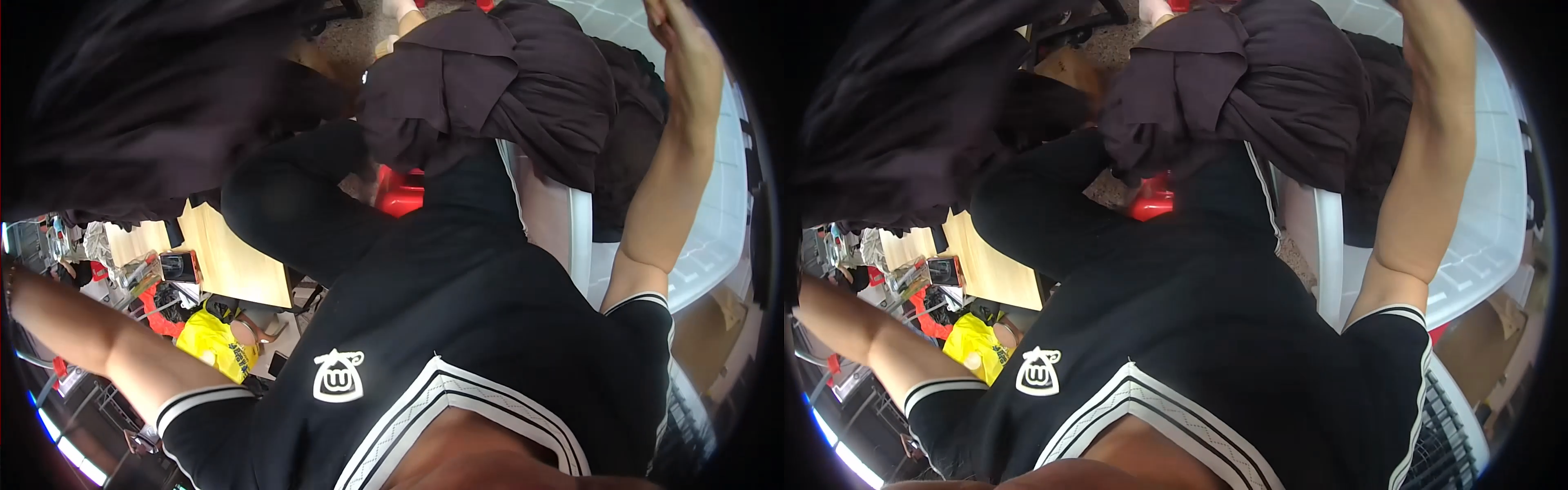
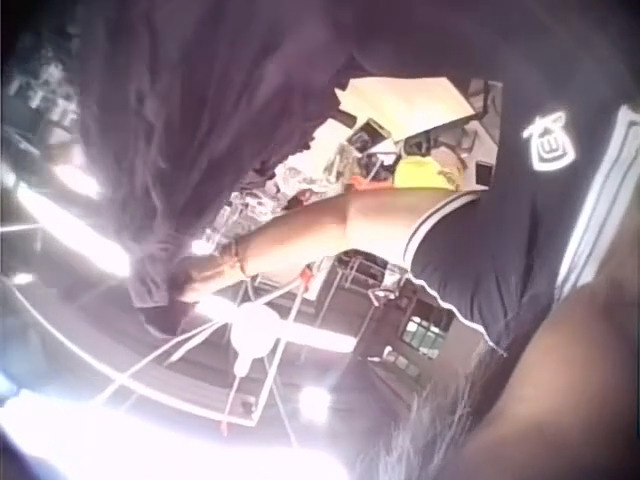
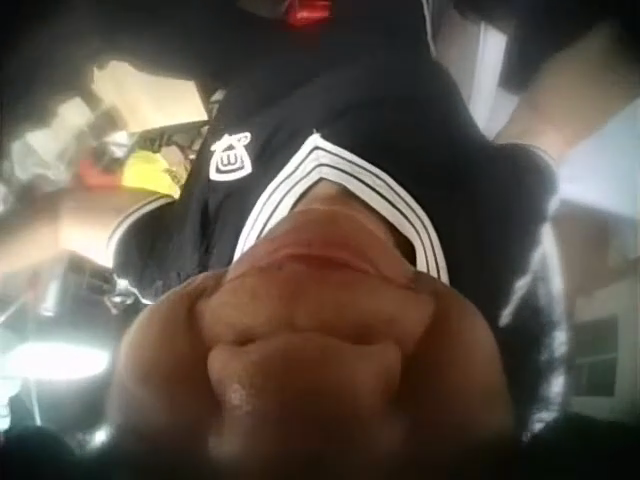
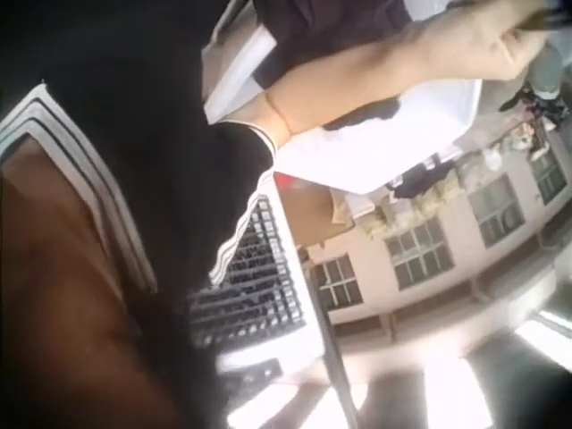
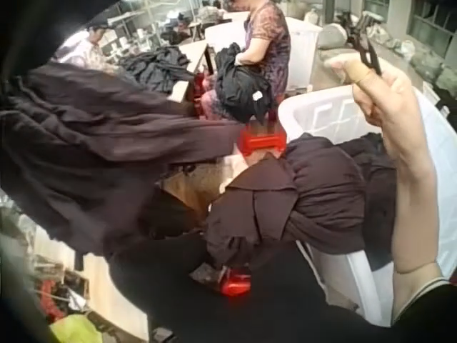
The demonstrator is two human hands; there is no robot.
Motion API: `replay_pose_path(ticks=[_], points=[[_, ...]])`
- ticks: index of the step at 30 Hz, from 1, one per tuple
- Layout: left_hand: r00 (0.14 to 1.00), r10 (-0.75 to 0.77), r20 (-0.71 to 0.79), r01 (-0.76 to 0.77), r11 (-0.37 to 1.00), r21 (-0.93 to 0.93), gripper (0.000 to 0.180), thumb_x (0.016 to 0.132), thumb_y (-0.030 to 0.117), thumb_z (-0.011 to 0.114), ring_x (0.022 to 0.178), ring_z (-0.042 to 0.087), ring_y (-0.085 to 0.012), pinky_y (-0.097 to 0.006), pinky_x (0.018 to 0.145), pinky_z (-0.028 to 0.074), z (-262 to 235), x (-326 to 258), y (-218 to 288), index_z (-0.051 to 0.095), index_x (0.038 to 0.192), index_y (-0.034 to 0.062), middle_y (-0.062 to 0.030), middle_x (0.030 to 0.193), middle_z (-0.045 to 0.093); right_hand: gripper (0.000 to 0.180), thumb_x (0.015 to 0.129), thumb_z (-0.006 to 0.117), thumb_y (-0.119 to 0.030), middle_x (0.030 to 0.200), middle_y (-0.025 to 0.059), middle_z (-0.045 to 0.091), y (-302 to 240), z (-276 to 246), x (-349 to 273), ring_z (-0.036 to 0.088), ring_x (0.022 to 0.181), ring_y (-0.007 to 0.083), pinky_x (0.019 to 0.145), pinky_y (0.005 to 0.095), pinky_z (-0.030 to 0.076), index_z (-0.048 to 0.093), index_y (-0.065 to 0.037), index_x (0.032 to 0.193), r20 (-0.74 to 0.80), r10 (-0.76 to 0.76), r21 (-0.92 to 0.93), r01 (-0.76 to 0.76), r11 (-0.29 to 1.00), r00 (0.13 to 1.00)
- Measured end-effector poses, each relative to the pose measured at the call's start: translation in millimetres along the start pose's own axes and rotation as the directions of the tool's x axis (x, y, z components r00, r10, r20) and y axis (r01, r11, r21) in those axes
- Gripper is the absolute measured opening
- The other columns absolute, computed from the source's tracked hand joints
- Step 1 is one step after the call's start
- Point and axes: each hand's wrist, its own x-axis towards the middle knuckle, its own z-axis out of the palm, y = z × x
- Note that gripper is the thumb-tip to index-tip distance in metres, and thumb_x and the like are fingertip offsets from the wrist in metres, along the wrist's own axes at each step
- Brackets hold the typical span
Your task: The person is inspecting black fabric garments and using a small hand clipper to trim away loose threads.
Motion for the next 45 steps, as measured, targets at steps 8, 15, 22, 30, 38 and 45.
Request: replay_pose_path(ticks=[8,15,22,30,38,45], points=[[0.957,-0.265,0.121,0.288,0.8,-0.527,0.033,0.096,0.015,0.047,0.111,0.059,-0.022,-0.03,0.096,0.046,16,19,-2,0.057,0.123,-0.0029,-0.0141,0.124,0.06,0.019,0.093,0.062,-0.022,0.063,-0.0092,0.048,60,13,-41,0.037,0.052,0.0003,0.047,0.0192,0.024,0.069,-0.004,0.092,0.207,0.274,0.125,-0.303,0.945,0.939],[0.7,0.194,0.687,0.666,0.167,-0.727,0.034,0.096,0.028,0.05,0.085,0.065,-0.0128,-0.025,0.073,0.051,149,-4,212,0.066,0.106,-0.0002,-0.0063,0.095,0.068,0.008,0.088,0.066,-0.003,0.082,-0.0014,0.063,62,63,-48,0.056,0.076,0.0052,0.068,0.0204,0.046,0.066,0.004,0.091,0.592,0.154,0.124,-0.278,0.952,0.791],[0.472,-0.242,0.848,0.823,-0.224,-0.522,0.038,0.089,0.038,0.067,0.074,0.063,-0.01,-0.023,0.067,0.05,219,-46,334,0.067,0.089,-0.0007,-0.0063,0.083,0.068,0.007,0.086,0.064,-0.001,0.081,-0.0016,0.062,66,76,-51,0.055,0.075,0.0047,0.067,0.02,0.045,0.065,0.004,0.092,0.626,0.169,0.09,-0.286,0.954,0.761],[0.616,-0.584,0.529,0.311,-0.437,-0.844,0.006,0.095,0.011,0.056,0.082,0.056,-0.0062,-0.026,0.08,0.049,207,-35,311,0.06,0.096,0.0061,0.0019,0.092,0.061,0.026,0.088,0.061,0.002,0.102,0.0046,0.067,61,83,-38,0.061,0.094,0.0087,0.084,0.0209,0.047,0.06,0.004,0.114,0.804,0.041,-0.002,-0.066,0.998,0.593],[0.67,-0.471,0.574,0.176,-0.65,-0.739,0.014,0.096,0.013,0.055,0.085,0.056,-0.0033,-0.019,0.077,0.044,148,3,255,0.061,0.102,0.0024,0.0012,0.096,0.063,0.031,0.088,0.067,-0.011,0.076,-0.0062,0.045,35,117,-40,0.042,0.07,0.0028,0.063,0.0177,0.035,0.061,-0.005,0.118,0.725,-0.044,0.26,-0.214,0.941,0.687],[0.651,-0.437,0.62,0.318,-0.585,-0.746,0.014,0.094,0.012,0.058,0.086,0.059,-0.0042,-0.019,0.08,0.046,156,-22,261,0.062,0.102,0.0011,-0.0006,0.094,0.065,0.029,0.085,0.07,-0.01,0.078,0.0026,0.052,64,143,-61,0.051,0.071,0.0112,0.066,0.0233,0.043,0.065,-0.006,0.113,0.681,-0.158,0.147,0.078,0.986,0.715]])
